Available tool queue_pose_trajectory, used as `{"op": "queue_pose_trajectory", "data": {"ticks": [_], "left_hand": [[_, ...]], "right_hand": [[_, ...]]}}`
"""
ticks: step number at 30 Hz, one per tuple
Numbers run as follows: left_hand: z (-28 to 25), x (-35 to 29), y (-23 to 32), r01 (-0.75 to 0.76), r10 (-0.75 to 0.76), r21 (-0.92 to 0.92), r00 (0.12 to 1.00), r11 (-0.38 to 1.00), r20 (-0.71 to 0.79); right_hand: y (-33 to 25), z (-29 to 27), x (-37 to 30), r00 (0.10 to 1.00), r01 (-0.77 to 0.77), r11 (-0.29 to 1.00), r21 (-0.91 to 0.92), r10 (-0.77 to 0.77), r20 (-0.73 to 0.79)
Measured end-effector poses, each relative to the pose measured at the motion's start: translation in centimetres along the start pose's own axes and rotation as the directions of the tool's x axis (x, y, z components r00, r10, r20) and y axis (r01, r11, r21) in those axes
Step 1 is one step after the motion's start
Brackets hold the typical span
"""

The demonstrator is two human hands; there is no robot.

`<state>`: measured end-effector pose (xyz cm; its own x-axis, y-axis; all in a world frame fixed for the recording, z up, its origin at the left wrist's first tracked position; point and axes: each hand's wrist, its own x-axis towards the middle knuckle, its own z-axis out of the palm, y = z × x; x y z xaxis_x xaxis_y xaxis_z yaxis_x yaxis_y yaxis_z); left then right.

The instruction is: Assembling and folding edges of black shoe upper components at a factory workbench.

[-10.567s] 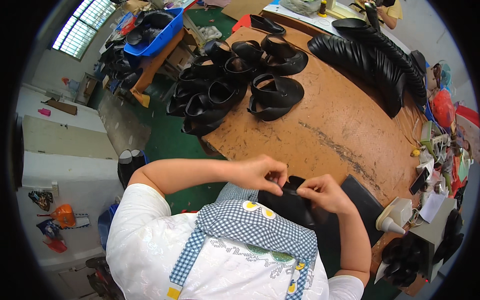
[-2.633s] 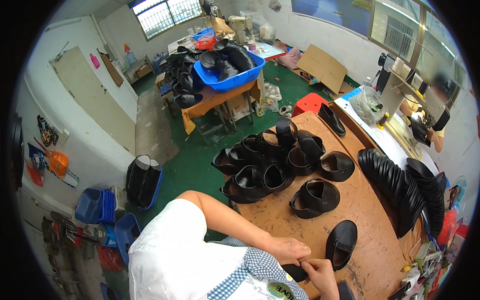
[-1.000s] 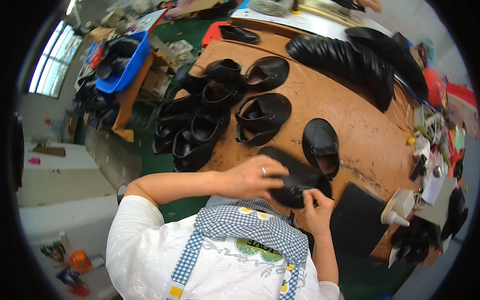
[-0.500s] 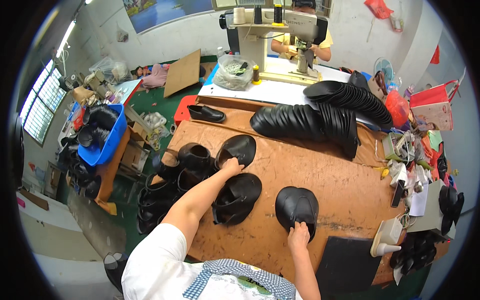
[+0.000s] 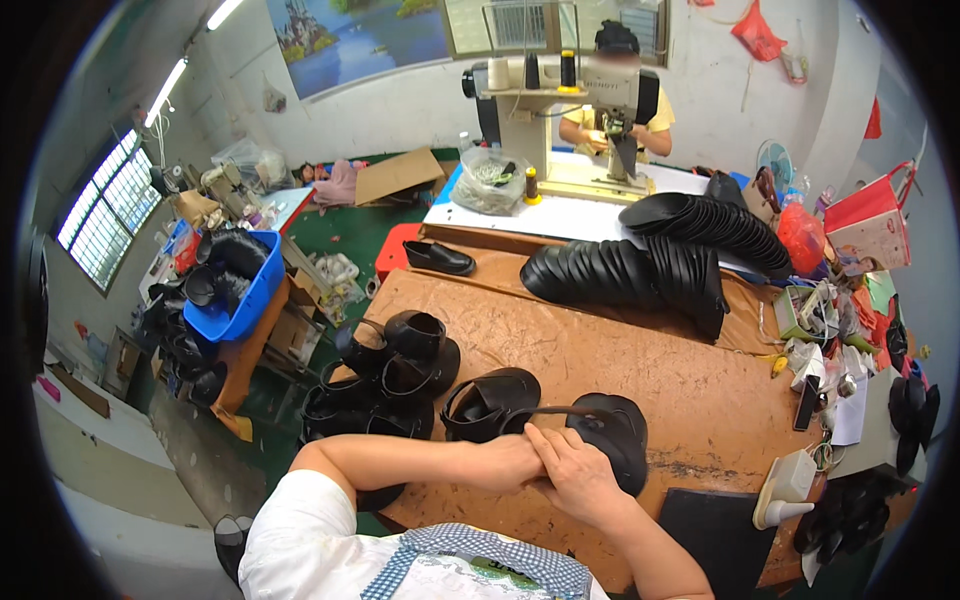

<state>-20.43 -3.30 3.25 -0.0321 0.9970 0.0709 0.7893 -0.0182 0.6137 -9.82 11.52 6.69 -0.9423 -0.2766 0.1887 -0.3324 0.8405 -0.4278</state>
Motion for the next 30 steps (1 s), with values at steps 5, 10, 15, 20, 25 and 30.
{"op": "queue_pose_trajectory", "data": {"ticks": [5, 10, 15, 20, 25, 30], "left_hand": [[0.6, -4.0, 2.6, 0.332, -0.219, -0.414, 0.929, 0.847, 0.298], [2.1, -5.4, 7.4, 0.463, -0.318, -0.531, 0.883, 0.71, 0.344], [5.0, -7.0, 12.8, 0.106, -0.118, -0.198, 0.992, 0.975, -0.051], [6.2, -8.3, 12.6, 0.197, -0.225, -0.192, 0.965, 0.962, -0.135], [5.2, -8.8, 13.6, 0.174, -0.39, -0.566, 0.875, 0.806, -0.286], [6.5, -8.5, 14.8, 0.043, -0.182, -0.349, 0.907, 0.936, -0.378]], "right_hand": [[-2.6, -1.4, -3.6, 0.955, -0.025, 0.999, 0.028, 0.016, 0.297], [-5.5, -2.8, -5.5, 0.821, 0.011, 1.0, -0.021, 0.003, 0.57], [-3.7, 1.5, -9.3, 0.832, 0.031, 0.828, 0.56, -0.332, 0.445], [-7.0, 3.5, -13.1, 1.0, -0.003, 0.928, 0.373, -0.009, 0.03], [-8.3, -0.1, -12.3, 0.988, -0.091, 0.862, 0.499, 0.015, 0.154], [-4.3, 2.7, -12.6, 0.863, -0.437, 0.392, 0.809, -0.071, 0.501]]}}
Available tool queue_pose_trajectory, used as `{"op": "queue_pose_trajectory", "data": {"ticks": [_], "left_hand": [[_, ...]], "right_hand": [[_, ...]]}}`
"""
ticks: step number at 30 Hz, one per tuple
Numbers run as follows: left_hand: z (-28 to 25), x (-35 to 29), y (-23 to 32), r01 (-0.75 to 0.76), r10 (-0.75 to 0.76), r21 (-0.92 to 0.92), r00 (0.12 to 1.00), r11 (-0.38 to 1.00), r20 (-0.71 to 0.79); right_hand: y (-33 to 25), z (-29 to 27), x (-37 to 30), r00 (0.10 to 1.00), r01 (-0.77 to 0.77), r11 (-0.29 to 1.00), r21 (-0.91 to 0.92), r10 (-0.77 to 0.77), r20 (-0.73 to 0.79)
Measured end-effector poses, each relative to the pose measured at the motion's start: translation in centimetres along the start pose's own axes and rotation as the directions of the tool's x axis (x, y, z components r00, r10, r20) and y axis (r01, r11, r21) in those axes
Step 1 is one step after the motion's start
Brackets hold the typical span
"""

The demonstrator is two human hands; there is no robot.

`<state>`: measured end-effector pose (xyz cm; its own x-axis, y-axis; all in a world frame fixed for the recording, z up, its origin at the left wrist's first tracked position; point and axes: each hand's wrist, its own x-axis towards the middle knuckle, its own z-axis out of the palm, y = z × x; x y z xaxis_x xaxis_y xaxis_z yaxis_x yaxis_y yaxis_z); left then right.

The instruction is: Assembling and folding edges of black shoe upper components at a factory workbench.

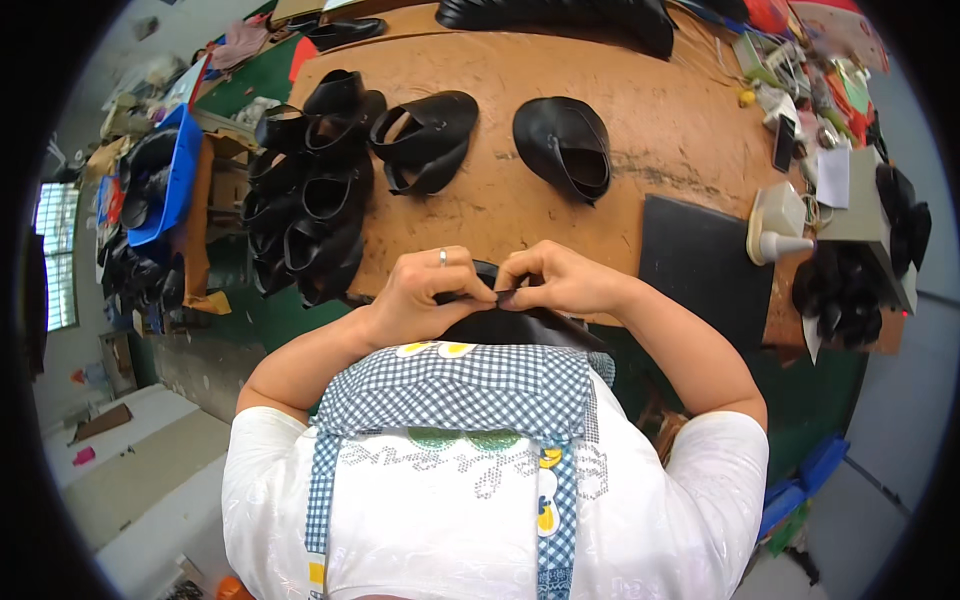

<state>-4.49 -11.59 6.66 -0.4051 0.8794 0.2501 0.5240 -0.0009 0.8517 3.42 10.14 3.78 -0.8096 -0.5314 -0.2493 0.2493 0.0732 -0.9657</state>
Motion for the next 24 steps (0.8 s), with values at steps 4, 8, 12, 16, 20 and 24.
{"op": "queue_pose_trajectory", "data": {"ticks": [4, 8, 12, 16, 20, 24], "left_hand": [[0.9, -1.3, -1.4, -0.345, 0.318, 0.243, 0.937, 0.907, 0.141], [1.2, -1.3, -1.1, -0.406, 0.335, 0.345, 0.909, 0.846, 0.248], [-0.3, -2.4, -1.1, 0.125, -0.131, 0.06, 0.985, 0.99, 0.109], [-0.3, -2.4, -1.6, -0.002, -0.015, 0.166, 0.994, 0.986, 0.104], [-1.2, -1.4, -1.4, -0.031, 0.006, 0.195, 0.992, 0.98, 0.128], [-3.9, -1.1, -1.7, 0.502, -0.491, 0.003, 0.844, 0.865, 0.217]], "right_hand": [[1.4, 0.5, -0.7, 0.977, -0.211, 0.942, 0.26, 0.204, 0.056], [1.6, 2.1, -0.4, 0.992, -0.075, 0.994, 0.082, 0.083, -0.094], [2.9, 4.3, -1.0, 0.932, 0.095, 0.979, -0.18, -0.151, -0.329], [1.0, 3.6, 0.6, 0.95, 0.025, 0.992, -0.127, -0.063, -0.306], [-1.3, 2.8, 2.0, 0.978, -0.016, 0.953, -0.302, -0.048, -0.202], [-0.3, 2.3, 1.7, 0.943, 0.044, 0.965, -0.257, -0.125, -0.309]]}}
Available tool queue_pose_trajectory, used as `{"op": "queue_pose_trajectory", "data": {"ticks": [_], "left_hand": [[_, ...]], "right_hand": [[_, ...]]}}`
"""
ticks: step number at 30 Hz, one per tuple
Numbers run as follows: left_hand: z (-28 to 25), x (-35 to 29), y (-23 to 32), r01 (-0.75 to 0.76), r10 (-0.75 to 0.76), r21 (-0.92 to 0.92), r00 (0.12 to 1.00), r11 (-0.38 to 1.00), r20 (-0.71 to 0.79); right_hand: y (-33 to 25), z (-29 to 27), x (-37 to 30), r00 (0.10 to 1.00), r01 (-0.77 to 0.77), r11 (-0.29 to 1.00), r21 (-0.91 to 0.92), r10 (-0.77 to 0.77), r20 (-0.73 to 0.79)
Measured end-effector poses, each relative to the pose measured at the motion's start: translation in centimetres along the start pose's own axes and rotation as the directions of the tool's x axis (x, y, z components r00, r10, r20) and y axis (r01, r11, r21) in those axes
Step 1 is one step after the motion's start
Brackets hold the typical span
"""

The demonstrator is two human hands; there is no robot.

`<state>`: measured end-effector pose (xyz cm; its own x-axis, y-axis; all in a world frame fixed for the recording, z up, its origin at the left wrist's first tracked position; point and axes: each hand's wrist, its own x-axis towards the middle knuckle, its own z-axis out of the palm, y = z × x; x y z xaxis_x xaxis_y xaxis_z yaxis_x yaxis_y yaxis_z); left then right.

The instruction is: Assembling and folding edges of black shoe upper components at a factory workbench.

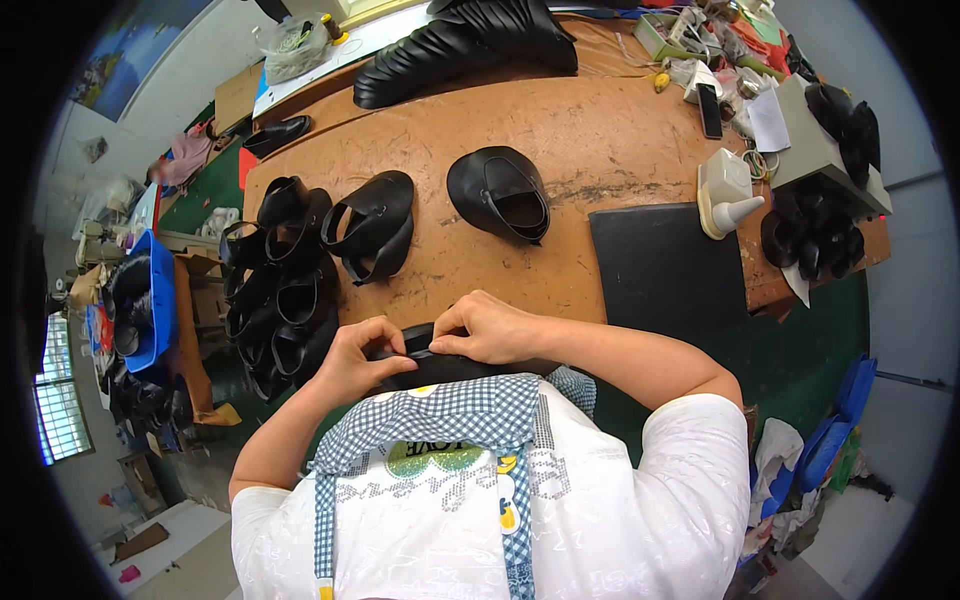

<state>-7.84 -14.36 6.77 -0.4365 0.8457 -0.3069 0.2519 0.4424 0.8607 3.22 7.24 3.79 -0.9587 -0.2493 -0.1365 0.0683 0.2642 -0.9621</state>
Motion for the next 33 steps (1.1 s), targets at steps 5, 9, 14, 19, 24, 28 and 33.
{"op": "queue_pose_trajectory", "data": {"ticks": [5, 9, 14, 19, 24, 28, 33], "left_hand": [[0.9, 1.1, 0.5, -0.455, 0.485, 0.333, 0.874, 0.826, -0.008], [-1.6, 1.5, 2.4, 0.11, -0.104, -0.155, 0.993, 0.982, 0.046], [-0.2, 1.9, 2.3, -0.161, 0.157, 0.103, 0.986, 0.982, 0.049], [1.0, 2.7, 2.3, -0.362, 0.368, 0.233, 0.93, 0.903, 0.018], [-1.7, 3.5, 2.2, 0.076, -0.021, -0.214, 0.968, 0.974, 0.25], [1.0, 3.5, 2.7, -0.344, 0.327, 0.202, 0.938, 0.917, 0.114], [-1.3, 3.2, 2.9, 0.081, -0.024, -0.174, 0.951, 0.981, 0.309]], "right_hand": [[-1.5, -0.6, 2.2, 0.984, -0.036, 0.993, -0.113, 0.055, 0.168], [-4.4, -3.8, 2.2, 0.956, -0.206, 0.976, 0.07, 0.186, 0.225], [-1.0, -4.9, 1.5, 0.908, -0.299, 0.95, 0.089, 0.255, 0.332], [-0.9, -3.0, 1.4, 0.914, -0.326, 0.907, 0.265, 0.231, 0.334], [-1.3, -5.6, 0.3, 0.942, -0.256, 0.937, 0.239, 0.188, 0.277], [0.2, -3.6, 0.5, 0.932, -0.305, 0.892, 0.334, 0.207, 0.298], [-2.2, -5.1, -0.4, 0.96, -0.202, 0.935, 0.291, 0.129, 0.25]]}}
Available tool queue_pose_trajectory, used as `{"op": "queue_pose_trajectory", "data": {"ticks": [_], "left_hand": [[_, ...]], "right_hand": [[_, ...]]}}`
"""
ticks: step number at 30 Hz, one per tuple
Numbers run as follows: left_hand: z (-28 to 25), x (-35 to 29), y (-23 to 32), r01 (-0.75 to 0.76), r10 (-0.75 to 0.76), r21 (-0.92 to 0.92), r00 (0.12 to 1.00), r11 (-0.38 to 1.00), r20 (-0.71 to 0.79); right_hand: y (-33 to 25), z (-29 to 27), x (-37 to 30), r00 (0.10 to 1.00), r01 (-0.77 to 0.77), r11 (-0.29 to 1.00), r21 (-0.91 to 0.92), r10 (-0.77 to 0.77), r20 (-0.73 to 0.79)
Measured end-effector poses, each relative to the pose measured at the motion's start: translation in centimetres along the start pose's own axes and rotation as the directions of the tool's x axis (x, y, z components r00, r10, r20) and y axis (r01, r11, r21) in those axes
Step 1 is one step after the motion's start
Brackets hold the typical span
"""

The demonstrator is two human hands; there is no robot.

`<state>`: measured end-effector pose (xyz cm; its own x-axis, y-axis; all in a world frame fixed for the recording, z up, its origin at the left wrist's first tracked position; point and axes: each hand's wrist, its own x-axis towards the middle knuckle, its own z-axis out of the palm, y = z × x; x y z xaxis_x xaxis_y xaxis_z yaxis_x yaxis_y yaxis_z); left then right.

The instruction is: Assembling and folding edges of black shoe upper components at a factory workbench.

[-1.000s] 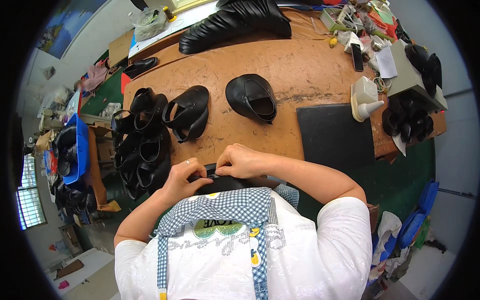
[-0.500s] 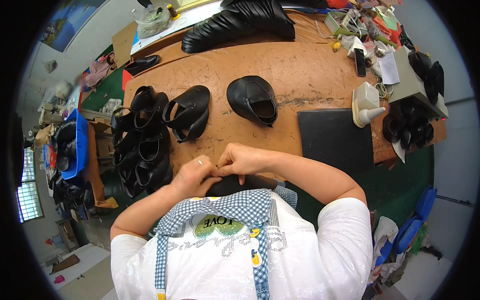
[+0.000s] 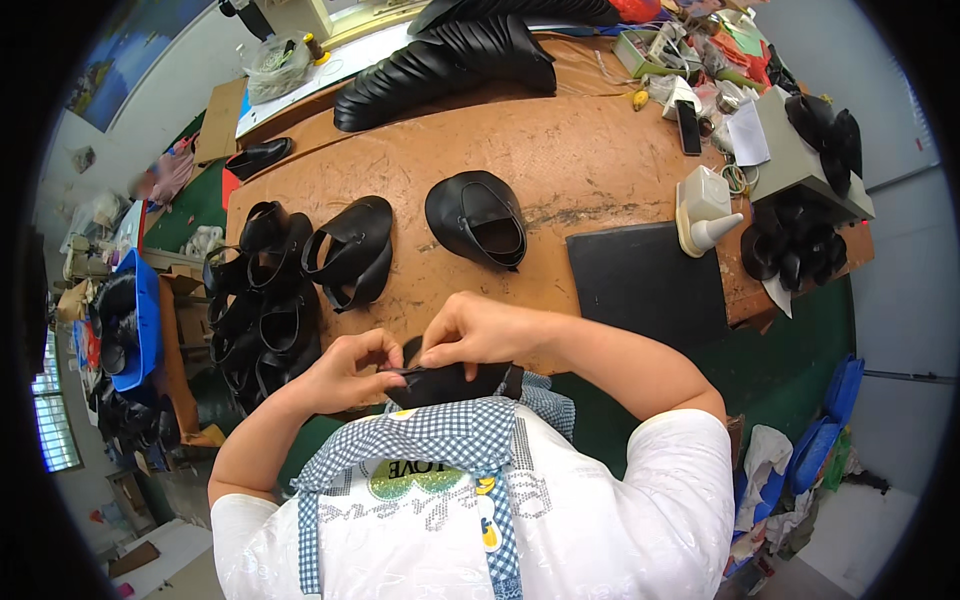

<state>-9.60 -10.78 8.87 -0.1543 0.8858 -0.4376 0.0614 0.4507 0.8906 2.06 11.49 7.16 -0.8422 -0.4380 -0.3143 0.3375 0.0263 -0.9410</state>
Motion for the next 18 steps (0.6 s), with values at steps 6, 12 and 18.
{"op": "queue_pose_trajectory", "data": {"ticks": [6, 12, 18], "left_hand": [[2.2, 1.4, -1.1, -0.338, 0.468, 0.544, 0.876, 0.768, -0.118], [0.3, 0.8, -1.3, -0.061, 0.055, -0.048, 0.99, 0.997, -0.127], [2.9, 2.3, -1.4, -0.406, 0.583, 0.56, 0.792, 0.722, -0.178]], "right_hand": [[2.4, 0.1, 1.4, 0.996, -0.09, 0.989, 0.115, 0.092, -0.014], [0.1, -1.5, -0.2, 0.993, -0.104, 0.994, -0.024, 0.102, -0.063], [2.1, -0.7, 2.3, 0.991, -0.121, 0.986, 0.112, 0.113, 0.069]]}}
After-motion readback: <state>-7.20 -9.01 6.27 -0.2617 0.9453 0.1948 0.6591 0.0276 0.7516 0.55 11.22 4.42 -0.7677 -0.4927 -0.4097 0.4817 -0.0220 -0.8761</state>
